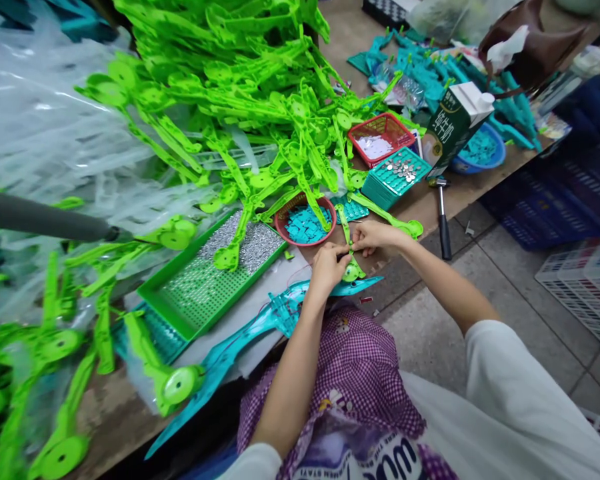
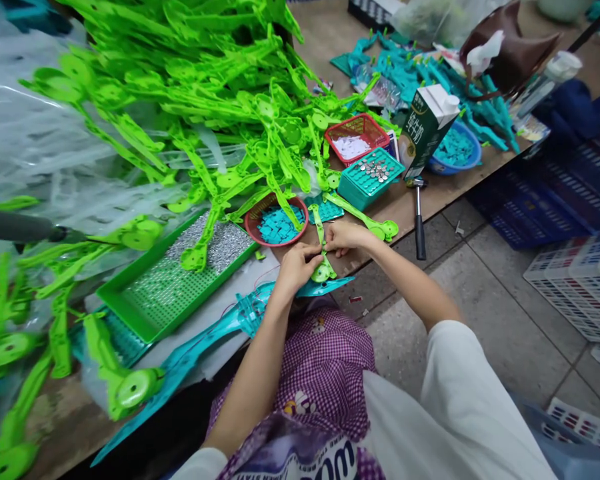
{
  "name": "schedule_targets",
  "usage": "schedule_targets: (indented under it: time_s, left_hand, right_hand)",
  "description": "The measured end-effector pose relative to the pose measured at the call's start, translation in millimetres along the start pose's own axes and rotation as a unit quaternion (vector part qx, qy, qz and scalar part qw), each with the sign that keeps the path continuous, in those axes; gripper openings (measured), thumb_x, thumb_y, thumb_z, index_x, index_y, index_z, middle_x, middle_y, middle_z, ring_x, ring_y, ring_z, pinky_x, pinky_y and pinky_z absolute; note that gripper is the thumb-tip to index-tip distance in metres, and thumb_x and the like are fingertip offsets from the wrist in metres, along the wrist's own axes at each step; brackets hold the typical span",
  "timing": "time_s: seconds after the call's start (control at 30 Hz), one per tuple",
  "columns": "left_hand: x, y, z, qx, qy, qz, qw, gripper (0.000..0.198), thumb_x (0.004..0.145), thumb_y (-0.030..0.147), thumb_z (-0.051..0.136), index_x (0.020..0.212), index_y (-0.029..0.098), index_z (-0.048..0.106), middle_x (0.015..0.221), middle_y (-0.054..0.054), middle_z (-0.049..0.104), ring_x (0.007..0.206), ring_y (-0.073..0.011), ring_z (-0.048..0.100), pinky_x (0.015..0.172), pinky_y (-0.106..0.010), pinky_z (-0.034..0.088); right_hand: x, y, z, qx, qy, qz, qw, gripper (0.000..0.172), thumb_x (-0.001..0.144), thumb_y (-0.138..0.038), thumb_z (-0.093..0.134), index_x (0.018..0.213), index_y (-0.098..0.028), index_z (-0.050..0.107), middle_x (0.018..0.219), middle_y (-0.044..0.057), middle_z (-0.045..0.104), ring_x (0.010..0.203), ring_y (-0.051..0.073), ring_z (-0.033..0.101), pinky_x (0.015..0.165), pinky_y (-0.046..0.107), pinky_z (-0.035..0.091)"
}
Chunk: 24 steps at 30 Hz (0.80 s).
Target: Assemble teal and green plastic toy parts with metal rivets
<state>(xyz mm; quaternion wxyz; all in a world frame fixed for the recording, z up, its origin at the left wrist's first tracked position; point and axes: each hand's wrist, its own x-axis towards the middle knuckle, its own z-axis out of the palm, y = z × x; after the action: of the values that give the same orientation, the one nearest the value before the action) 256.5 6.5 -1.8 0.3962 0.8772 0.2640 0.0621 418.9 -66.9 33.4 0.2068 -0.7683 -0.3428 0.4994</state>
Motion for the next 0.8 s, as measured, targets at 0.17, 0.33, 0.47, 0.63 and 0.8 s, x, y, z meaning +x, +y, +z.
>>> schedule_targets:
  time_s: [0.17, 0.33, 0.47, 0.63, 0.8]
  left_hand:
    - [0, 0, -1.4, -0.002, -0.013, -0.003, 1.000, 0.027, 0.084, 0.016, 0.065, 0.107, 0.024, 0.076, 0.106, -0.004, 0.074, 0.103, -0.0220, 0.068, 0.094, -0.034, 0.051]
    - [-2, 5, -6.9, -0.014, -0.017, -0.022, 1.000, 0.025, 0.084, 0.017, 0.066, 0.106, 0.021, 0.077, 0.105, -0.006, 0.076, 0.100, -0.0228, 0.070, 0.093, -0.034, 0.053]
    - [-3, 7, -9.0, -0.026, -0.014, -0.027, 0.999, 0.027, 0.084, 0.016, 0.066, 0.109, 0.020, 0.076, 0.107, -0.008, 0.076, 0.102, -0.0230, 0.070, 0.094, -0.034, 0.052]
    - [-4, 10, -9.4, -0.019, -0.012, -0.036, 0.999, 0.029, 0.084, 0.013, 0.067, 0.111, 0.018, 0.075, 0.108, -0.008, 0.075, 0.103, -0.0232, 0.069, 0.097, -0.035, 0.051]
    - [-4, 11, -10.3, -0.019, -0.014, -0.036, 0.999, 0.030, 0.083, 0.011, 0.067, 0.112, 0.018, 0.074, 0.109, -0.007, 0.075, 0.106, -0.0237, 0.069, 0.099, -0.035, 0.050]
  right_hand:
    - [6, -2, -5, 0.015, -0.045, 0.014, 0.999, 0.029, 0.070, -0.022, 0.085, 0.060, -0.016, 0.058, 0.044, -0.005, 0.060, 0.038, 0.008, 0.059, 0.042, 0.015, 0.049]
    - [-2, 16, 7, 0.056, 0.033, -0.049, 0.997, 0.020, 0.077, -0.023, 0.078, 0.070, -0.016, 0.061, 0.050, -0.006, 0.061, 0.044, 0.007, 0.061, 0.044, 0.013, 0.045]
    - [-10, 32, 22, 0.069, 0.141, -0.136, 0.978, 0.017, 0.081, -0.024, 0.071, 0.095, -0.014, 0.068, 0.069, -0.002, 0.069, 0.053, 0.009, 0.064, 0.052, 0.017, 0.047]
    - [-12, 32, 39, -0.043, 0.286, -0.168, 0.942, 0.021, 0.090, -0.022, 0.059, 0.106, -0.017, 0.072, 0.103, 0.007, 0.074, 0.078, 0.016, 0.070, 0.077, 0.029, 0.052]
    - [-13, 29, 49, -0.133, 0.342, -0.186, 0.912, 0.027, 0.093, -0.022, 0.055, 0.115, -0.021, 0.071, 0.115, 0.008, 0.072, 0.107, 0.023, 0.067, 0.091, 0.034, 0.051]
